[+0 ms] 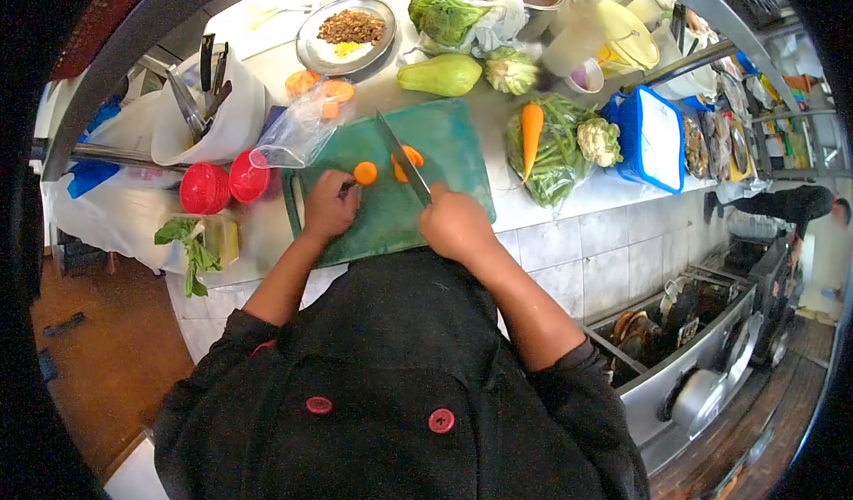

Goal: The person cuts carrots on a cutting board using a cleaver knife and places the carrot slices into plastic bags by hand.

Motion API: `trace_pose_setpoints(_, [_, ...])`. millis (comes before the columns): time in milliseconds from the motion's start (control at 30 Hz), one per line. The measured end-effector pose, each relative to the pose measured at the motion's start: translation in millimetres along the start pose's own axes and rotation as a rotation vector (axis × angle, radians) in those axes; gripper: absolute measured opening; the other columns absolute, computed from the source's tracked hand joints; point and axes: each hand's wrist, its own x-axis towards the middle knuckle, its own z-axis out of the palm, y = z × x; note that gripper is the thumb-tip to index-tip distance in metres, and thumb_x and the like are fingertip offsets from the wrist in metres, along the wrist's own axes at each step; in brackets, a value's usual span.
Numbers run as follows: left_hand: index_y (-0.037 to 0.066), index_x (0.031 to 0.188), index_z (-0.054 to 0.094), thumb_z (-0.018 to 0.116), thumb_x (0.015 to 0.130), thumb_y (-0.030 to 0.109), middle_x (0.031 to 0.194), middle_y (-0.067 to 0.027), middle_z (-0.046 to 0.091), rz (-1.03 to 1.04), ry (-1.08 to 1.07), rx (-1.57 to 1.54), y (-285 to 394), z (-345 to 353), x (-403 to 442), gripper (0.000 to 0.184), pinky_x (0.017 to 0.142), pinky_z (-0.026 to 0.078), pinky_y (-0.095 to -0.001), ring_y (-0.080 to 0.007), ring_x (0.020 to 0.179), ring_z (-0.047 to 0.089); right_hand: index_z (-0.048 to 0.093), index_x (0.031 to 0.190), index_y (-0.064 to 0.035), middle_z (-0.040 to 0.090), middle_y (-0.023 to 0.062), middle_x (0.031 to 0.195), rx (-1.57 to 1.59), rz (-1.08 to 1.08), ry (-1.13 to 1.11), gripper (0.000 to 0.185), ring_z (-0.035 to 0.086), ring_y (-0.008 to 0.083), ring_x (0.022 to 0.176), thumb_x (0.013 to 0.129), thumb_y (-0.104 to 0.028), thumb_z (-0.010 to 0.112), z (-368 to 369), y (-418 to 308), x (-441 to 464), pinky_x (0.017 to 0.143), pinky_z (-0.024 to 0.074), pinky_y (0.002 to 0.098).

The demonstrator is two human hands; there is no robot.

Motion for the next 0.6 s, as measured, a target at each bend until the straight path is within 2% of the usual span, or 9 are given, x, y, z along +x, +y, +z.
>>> trace_pose_setpoints(67, [0.008, 0.093, 0.061, 0.064, 0.079, 0.014, 0.092, -0.0145, 0.062, -0.158, -0.201, 0.211, 0, -17, -2, 0.016, 0.073, 0.049, -0.0439, -0.0350, 0.086, 0.061, 0.056, 0.103, 0.0029, 0.065, 0.0290, 0.086, -0.023, -0.014, 0.004, 0.028, 0.062, 0.0476, 0.086, 0.086, -0.017, 0.048, -4, 1, -11, 0.080, 0.0478, 0.0546])
trace_pose_setpoints(200, [0.008, 0.093, 0.064, 0.065, 0.079, 0.018, 0.095, -0.0145, 0.064, -0.213, -0.249, 0.241, 0, -48, -3, 0.017, 0.074, 0.050, -0.0439, -0.0338, 0.089, 0.063, 0.056, 0.100, 0.0027, 0.064, 0.0294, 0.083, -0.005, -0.045, 0.053, 0.026, 0.062, 0.0474, 0.082, 0.087, -0.018, 0.048, -3, 7, -23, 0.076, 0.0482, 0.0552])
trace_pose_setpoints(267, [0.008, 0.098, 0.063, 0.068, 0.079, 0.021, 0.092, -0.0135, 0.065, -0.216, -0.439, 0.394, 6, -61, 0, 0.023, 0.076, 0.051, -0.0437, -0.0332, 0.088, 0.064, 0.056, 0.097, 0.0026, 0.064, 0.0297, 0.081, 0.016, -0.058, 0.116, 0.024, 0.062, 0.0475, 0.080, 0.087, -0.018, 0.049, -3, 12, -30, 0.075, 0.0482, 0.0554])
trace_pose_setpoints(400, [0.008, 0.102, 0.064, 0.069, 0.079, 0.024, 0.096, -0.0129, 0.065, -0.098, -0.289, 0.357, 11, -52, 3, 0.028, 0.077, 0.051, -0.0434, -0.0339, 0.091, 0.064, 0.055, 0.090, 0.0026, 0.063, 0.0301, 0.077, 0.110, -0.024, 0.296, 0.022, 0.062, 0.0481, 0.077, 0.086, -0.018, 0.052, -4, 28, -36, 0.073, 0.0482, 0.0557])
trace_pose_setpoints(467, [0.011, 0.105, 0.064, 0.071, 0.078, 0.027, 0.103, -0.0131, 0.065, 0.031, -0.171, 0.403, 12, -34, 5, 0.032, 0.077, 0.051, -0.0452, -0.0340, 0.091, 0.064, 0.055, 0.088, 0.0028, 0.063, 0.0300, 0.077, 0.116, -0.019, 0.328, 0.021, 0.062, 0.0483, 0.077, 0.086, -0.018, 0.052, -6, 36, -37, 0.073, 0.0483, 0.0556])
trace_pose_setpoints(600, [0.009, 0.112, 0.063, 0.071, 0.079, 0.028, 0.106, -0.0143, 0.063, 0.009, -0.239, 0.253, 37, -8, 23, 0.039, 0.078, 0.052, -0.0447, -0.0351, 0.092, 0.064, 0.055, 0.088, 0.0029, 0.063, 0.0302, 0.078, 0.093, 0.067, 0.321, 0.022, 0.061, 0.0492, 0.078, 0.086, -0.018, 0.051, -6, 45, -49, 0.073, 0.0481, 0.0552])
